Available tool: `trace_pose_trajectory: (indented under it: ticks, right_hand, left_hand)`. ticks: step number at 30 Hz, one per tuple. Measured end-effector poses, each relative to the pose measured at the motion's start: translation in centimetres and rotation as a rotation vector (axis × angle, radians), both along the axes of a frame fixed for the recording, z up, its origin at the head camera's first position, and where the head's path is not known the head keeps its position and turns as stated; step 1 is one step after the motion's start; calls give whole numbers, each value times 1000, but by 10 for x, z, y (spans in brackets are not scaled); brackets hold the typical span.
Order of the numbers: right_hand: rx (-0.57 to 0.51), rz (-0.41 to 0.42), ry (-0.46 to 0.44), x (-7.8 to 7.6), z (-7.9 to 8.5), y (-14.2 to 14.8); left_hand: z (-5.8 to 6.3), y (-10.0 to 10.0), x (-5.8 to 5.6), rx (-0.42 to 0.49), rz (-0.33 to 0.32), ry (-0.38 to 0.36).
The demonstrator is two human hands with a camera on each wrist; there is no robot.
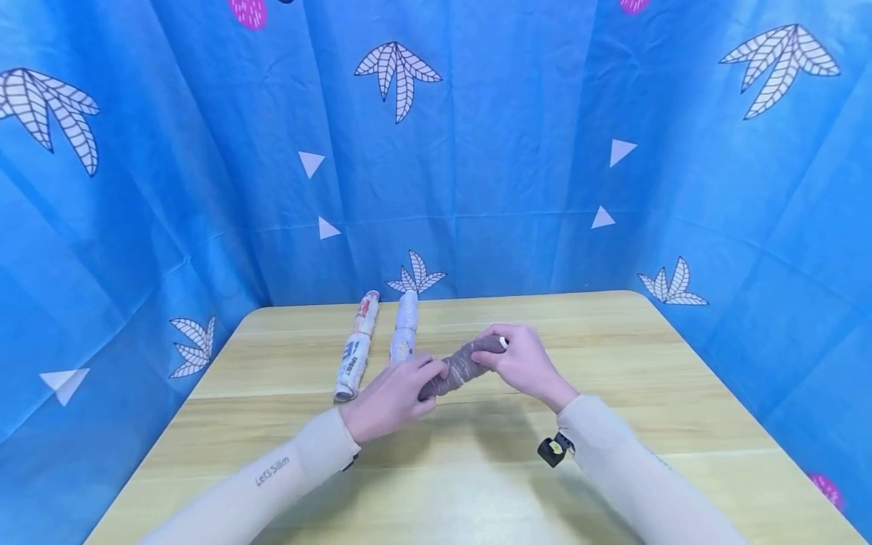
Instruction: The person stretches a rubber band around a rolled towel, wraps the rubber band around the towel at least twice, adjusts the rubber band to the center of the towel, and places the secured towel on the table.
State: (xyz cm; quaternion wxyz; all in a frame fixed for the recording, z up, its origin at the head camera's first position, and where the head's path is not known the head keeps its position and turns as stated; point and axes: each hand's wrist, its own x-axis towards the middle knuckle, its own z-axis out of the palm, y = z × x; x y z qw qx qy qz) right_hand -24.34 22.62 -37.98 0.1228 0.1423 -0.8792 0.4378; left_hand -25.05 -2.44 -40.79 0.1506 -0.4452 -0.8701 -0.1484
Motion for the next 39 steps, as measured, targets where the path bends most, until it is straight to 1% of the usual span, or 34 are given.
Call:
trace_pose_trajectory:
  ticks: [3, 7, 11, 14, 17, 19, 21, 24, 27, 31, 34, 37, 39]
  right_hand:
    - [-12, -9, -25, -1, 1, -4]
    - [-26, 6, -72, -3, 2, -8]
    - [-28, 6, -98, -5, 1, -9]
    - [-48, 1, -125, -7, -1, -7]
    - [-93, 1, -170, -11, -1, -5]
    - [-143, -7, -202, -13, -1, -3]
    - [-193, -11, -226, -16, -1, -1]
    - [-238, -7, -244, -18, 1, 0]
    - [-239, 13, -247, -18, 2, 0]
    - [-233, 77, -227, -14, 4, 3]
    - [-263, 161, -202, -11, 6, 7]
    - [-287, 255, -164, -11, 8, 11]
    - [-285, 309, -134, -12, 9, 12]
  left_hand:
    - [1, -1, 0, -29, -9, -12]
    - [-2, -7, -2, -48, -44, -15]
    - [-3, -13, -5, -74, -120, 8]
    - [-2, -17, -9, -90, -177, 9]
    - [-1, -22, -13, -74, -198, -18]
    - [-1, -23, -15, -36, -186, -57]
    - [-1, -23, -16, 13, -158, -108]
    - [-1, -20, -17, 84, -114, -180]
    - [-3, -15, -19, 144, -72, -271]
    - [-4, -12, -22, 274, -24, -515]
    - [-3, -12, -25, 406, -26, -711]
    - [-1, -12, -29, 507, -56, -853]
    - [0, -12, -30, 546, -80, -915]
